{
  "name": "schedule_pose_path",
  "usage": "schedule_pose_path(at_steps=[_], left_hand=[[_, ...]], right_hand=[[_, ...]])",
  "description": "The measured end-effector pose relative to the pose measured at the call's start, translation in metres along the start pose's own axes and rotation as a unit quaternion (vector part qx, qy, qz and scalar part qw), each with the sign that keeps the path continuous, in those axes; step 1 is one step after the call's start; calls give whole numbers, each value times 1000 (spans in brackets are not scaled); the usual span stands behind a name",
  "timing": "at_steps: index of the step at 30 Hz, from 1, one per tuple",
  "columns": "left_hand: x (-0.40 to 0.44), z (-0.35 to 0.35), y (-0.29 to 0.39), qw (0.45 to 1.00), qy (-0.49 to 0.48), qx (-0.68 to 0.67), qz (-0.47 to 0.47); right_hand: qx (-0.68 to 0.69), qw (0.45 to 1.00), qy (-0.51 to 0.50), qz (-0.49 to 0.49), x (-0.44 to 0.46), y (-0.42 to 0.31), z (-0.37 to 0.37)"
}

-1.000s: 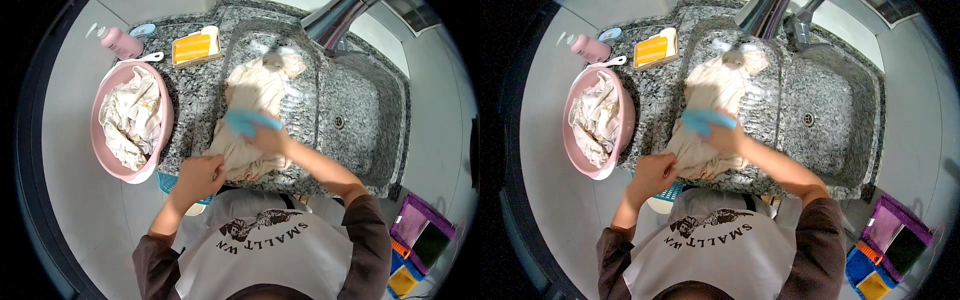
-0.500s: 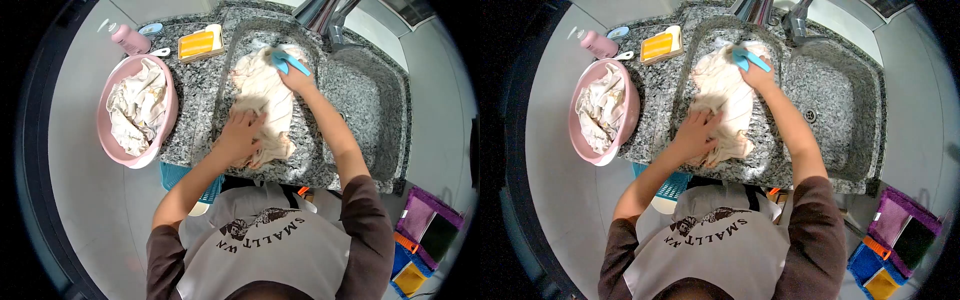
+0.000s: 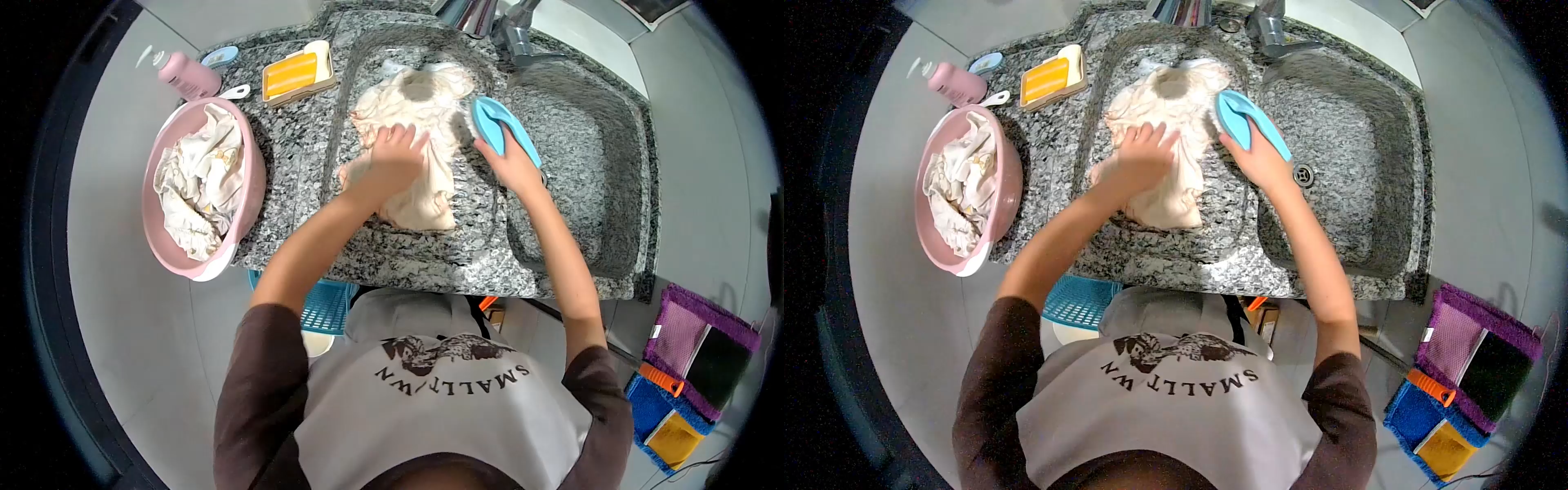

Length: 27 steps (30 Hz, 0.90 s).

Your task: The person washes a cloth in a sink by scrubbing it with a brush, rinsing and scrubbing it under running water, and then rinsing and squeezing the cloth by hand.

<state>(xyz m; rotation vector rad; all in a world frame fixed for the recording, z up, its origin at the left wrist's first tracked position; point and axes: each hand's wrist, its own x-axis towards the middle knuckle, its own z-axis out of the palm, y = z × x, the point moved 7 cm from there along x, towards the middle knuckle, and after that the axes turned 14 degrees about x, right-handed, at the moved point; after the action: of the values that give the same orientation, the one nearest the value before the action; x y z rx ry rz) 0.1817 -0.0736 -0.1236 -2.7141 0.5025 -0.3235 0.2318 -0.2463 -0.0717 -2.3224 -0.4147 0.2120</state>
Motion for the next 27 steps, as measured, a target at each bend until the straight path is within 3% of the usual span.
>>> schedule_pose_path(at_steps=[3,7,9,10,11,13,14,15,17,20,25,27], left_hand=[[52,28,-3,996,-43,25,-75],[97,50,-9,995,-66,51,-61],[104,54,-24,991,-73,14,-113],[100,43,-28,991,5,-24,-132],[98,42,-33,991,4,-24,-131],[84,21,-49,957,-49,-250,-142],[73,20,-61,955,-13,-247,-161],[58,21,-67,956,-13,-243,-163],[14,11,-81,948,52,-221,-221],[-25,28,-75,944,-59,-243,-215],[-40,12,-68,947,-8,-272,-171],[-56,-7,-67,911,-157,-311,-220]], right_hand=[[40,999,34,10,-26,-3,-16],[56,994,86,39,-54,-2,-28],[105,990,46,83,-69,3,-22],[137,987,47,76,-73,6,-17],[159,982,51,85,-77,7,-13],[236,964,-7,123,-76,7,5],[280,946,-28,160,-76,4,13],[219,961,-62,158,-70,3,20],[287,911,-229,186,-60,-38,29],[308,897,-252,191,-37,-39,66],[415,838,-280,220,-36,-53,83],[431,824,-285,234,-37,-48,80]])
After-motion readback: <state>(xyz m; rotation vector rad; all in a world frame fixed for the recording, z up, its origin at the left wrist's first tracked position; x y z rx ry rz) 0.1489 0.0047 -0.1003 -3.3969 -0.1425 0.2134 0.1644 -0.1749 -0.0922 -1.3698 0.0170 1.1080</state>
